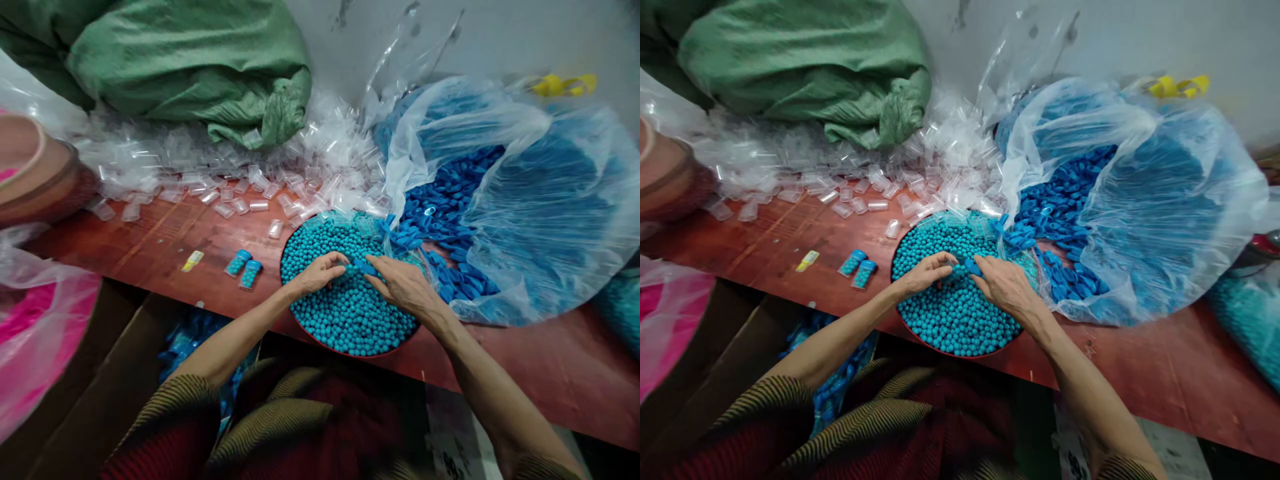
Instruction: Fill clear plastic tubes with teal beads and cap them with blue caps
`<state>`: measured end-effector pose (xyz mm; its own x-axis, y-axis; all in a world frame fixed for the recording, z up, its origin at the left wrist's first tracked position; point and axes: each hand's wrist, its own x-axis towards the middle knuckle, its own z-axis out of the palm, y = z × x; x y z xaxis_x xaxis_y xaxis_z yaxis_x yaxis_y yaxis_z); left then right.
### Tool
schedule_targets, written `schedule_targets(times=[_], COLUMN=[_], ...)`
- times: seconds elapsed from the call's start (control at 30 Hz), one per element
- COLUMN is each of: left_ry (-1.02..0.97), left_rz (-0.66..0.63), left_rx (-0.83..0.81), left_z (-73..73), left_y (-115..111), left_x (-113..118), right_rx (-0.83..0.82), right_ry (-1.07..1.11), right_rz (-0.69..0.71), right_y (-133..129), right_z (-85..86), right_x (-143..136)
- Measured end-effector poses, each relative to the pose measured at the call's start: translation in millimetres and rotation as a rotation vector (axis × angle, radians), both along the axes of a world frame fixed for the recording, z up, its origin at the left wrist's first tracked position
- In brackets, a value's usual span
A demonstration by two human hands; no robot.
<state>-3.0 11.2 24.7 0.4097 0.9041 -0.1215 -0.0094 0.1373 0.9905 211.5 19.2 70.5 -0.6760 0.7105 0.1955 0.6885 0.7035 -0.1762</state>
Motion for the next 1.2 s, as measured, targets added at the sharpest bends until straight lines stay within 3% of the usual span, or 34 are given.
schedule_targets(times=[0.1,0.3,0.43,0.57,0.73,0.93,1.2], left_ry=[-0.159,-0.277,-0.189,-0.141,-0.109,-0.072,-0.047], left_rz=[-0.046,-0.049,0.058,0.105,0.143,0.169,0.23], left_rx=[-0.126,-0.195,-0.074,-0.035,-0.008,-0.019,0.007], left_z=[3.7,9.3,9.9,8.1,6.3,9.8,13.3], left_y=[-5,-13,-17,-21,-24,-35,-43], left_x=[6,12,16,23,27,32,38], right_rx=[-0.155,-0.52,-0.616,-0.628,-0.904,-1.043,-1.167], right_ry=[0.243,0.774,0.635,0.605,0.712,0.627,0.526], right_rz=[0.045,-0.186,-0.167,-0.272,-0.373,-0.246,-0.195], right_y=[1,5,0,-9,-11,-11,-5], right_z=[-5.3,-4.1,-6.6,-12.5,-11.0,-5.9,0.5], right_x=[-6,-7,-12,-22,-25,-21,-18])
